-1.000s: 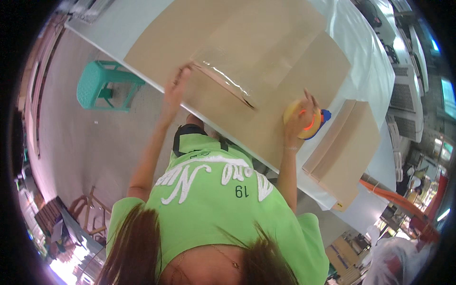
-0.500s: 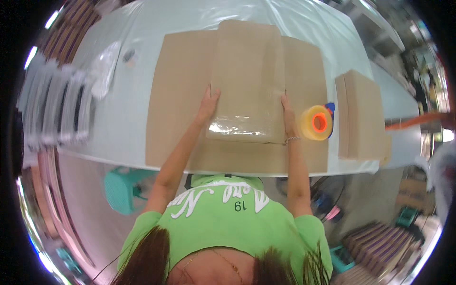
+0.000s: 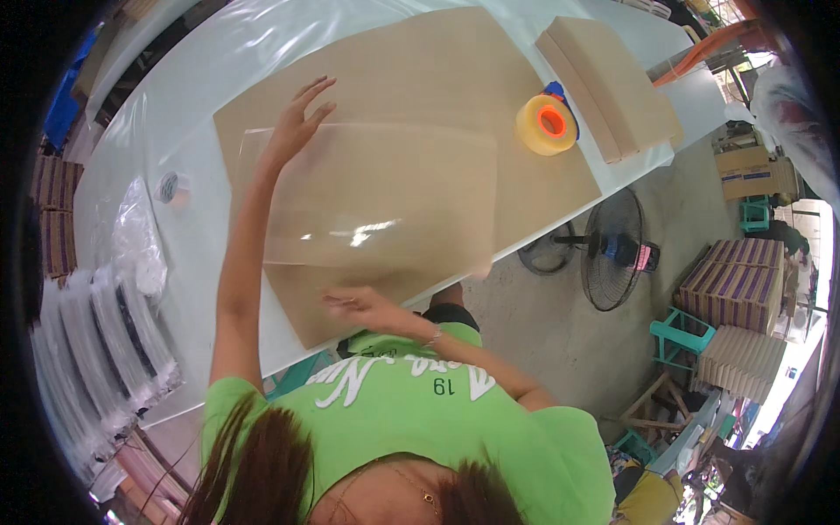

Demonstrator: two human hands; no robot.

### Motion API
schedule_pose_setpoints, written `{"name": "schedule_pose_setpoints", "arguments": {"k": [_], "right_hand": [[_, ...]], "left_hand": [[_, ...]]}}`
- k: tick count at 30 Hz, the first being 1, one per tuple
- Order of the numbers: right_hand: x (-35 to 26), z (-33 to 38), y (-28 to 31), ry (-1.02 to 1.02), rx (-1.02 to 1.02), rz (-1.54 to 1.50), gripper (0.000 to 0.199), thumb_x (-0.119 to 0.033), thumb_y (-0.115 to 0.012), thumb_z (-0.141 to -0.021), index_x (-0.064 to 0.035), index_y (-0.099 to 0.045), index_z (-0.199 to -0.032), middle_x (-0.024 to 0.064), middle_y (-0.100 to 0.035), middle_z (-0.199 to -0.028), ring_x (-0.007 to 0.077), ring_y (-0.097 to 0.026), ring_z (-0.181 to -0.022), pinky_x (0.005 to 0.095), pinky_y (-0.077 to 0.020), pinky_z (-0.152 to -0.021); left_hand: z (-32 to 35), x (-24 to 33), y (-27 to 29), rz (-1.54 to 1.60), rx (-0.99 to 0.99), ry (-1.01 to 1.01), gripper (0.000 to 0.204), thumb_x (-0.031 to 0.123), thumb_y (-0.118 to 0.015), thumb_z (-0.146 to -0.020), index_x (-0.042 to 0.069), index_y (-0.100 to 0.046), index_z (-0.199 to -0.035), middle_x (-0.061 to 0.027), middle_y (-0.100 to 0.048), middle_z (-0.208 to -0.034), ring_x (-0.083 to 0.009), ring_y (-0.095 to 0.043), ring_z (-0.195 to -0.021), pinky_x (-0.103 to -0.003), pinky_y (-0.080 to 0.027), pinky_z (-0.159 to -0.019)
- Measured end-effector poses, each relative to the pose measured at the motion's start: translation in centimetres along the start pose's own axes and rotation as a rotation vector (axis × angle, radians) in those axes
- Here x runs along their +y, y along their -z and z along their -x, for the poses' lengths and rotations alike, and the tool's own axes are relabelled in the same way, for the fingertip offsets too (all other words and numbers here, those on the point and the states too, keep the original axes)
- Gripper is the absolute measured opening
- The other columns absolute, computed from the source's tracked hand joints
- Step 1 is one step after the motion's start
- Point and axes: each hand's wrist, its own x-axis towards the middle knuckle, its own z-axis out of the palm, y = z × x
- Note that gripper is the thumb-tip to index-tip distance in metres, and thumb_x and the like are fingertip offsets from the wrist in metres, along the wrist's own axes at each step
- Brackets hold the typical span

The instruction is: The person wraps a cardboard box in a sheet of brown paper by hand, seals the edges using a tape dispenser, and then picks up a plastic-wrapped item from a stack to begin wrapping it in another sheet of paper.

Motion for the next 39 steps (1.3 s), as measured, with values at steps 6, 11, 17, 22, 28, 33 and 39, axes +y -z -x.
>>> {"name": "schedule_pose_setpoints", "arguments": {"k": [6,11,17,22,28,33,39], "right_hand": [[-3.6,-2.2,11.5,0.206,0.650,0.612,0.027,-0.017,-0.052,-0.094,-0.0066,-0.066,-0.114,0.0139,-0.065,-0.111,0.0270,-0.061,-0.102,0.0327,-0.0482,-0.088],[-2.4,-10.3,17.6,0.180,0.242,0.300,0.040,-0.030,-0.049,-0.099,-0.0089,-0.054,-0.133,0.0102,-0.056,-0.131,0.0213,-0.049,-0.125,0.0318,-0.0352,-0.107],[-1.3,-12.8,12.1,-0.064,0.040,0.257,0.066,-0.047,-0.048,-0.096,-0.0122,-0.030,-0.149,0.0108,-0.029,-0.153,0.0230,-0.022,-0.143,0.0351,-0.0208,-0.115],[-0.5,-12.5,12.7,-0.061,-0.030,0.041,0.069,-0.042,-0.051,-0.095,-0.0120,-0.025,-0.151,0.0098,-0.020,-0.157,0.0229,-0.016,-0.145,0.0348,-0.0160,-0.116],[1.0,-9.4,13.4,-0.068,0.104,-0.119,0.073,-0.038,-0.053,-0.094,-0.0101,-0.019,-0.152,0.0102,-0.018,-0.157,0.0244,-0.017,-0.145,0.0360,-0.0188,-0.115],[2.0,-6.6,16.2,-0.065,0.346,-0.309,0.072,-0.034,-0.052,-0.096,-0.0072,-0.016,-0.152,0.0120,-0.019,-0.156,0.0223,-0.021,-0.143,0.0338,-0.0209,-0.115],[1.4,-6.5,20.7,0.039,0.475,-0.278,0.073,-0.034,-0.052,-0.096,-0.0055,-0.014,-0.152,0.0126,-0.022,-0.155,0.0223,-0.025,-0.141,0.0336,-0.0239,-0.114]], "left_hand": [[16.1,6.6,2.1,-0.133,0.790,0.301,0.044,0.025,-0.054,-0.096,0.006,-0.047,-0.134,-0.0148,-0.036,-0.145,-0.0299,-0.033,-0.135,-0.042,-0.026,-0.111],[28.1,4.3,-3.1,0.332,1.027,0.754,0.062,0.031,-0.044,-0.100,0.000,-0.018,-0.148,-0.0189,-0.020,-0.153,-0.0299,-0.022,-0.141,-0.038,-0.017,-0.115],[29.6,1.1,-5.0,0.713,0.819,0.572,0.065,0.035,-0.035,-0.103,0.003,-0.006,-0.151,-0.0150,-0.014,-0.156,-0.0262,-0.018,-0.143,-0.036,-0.016,-0.116],[28.7,1.2,-6.0,0.798,0.854,0.526,0.062,0.033,-0.033,-0.103,0.004,-0.008,-0.151,-0.0130,-0.020,-0.154,-0.0252,-0.026,-0.139,-0.035,-0.023,-0.113],[26.0,1.7,-5.0,0.940,0.727,0.540,0.055,0.029,-0.032,-0.102,0.002,-0.020,-0.148,-0.0121,-0.034,-0.147,-0.0235,-0.040,-0.130,-0.035,-0.035,-0.107],[19.4,0.3,-5.0,0.962,0.541,0.566,0.065,0.031,-0.037,-0.099,0.003,-0.011,-0.152,-0.0126,-0.023,-0.154,-0.0233,-0.027,-0.139,-0.034,-0.023,-0.113],[11.8,-0.2,-6.6,0.991,0.385,0.421,0.059,0.033,-0.033,-0.102,0.002,-0.019,-0.150,-0.0106,-0.024,-0.154,-0.0217,-0.025,-0.141,-0.033,-0.023,-0.114]]}}
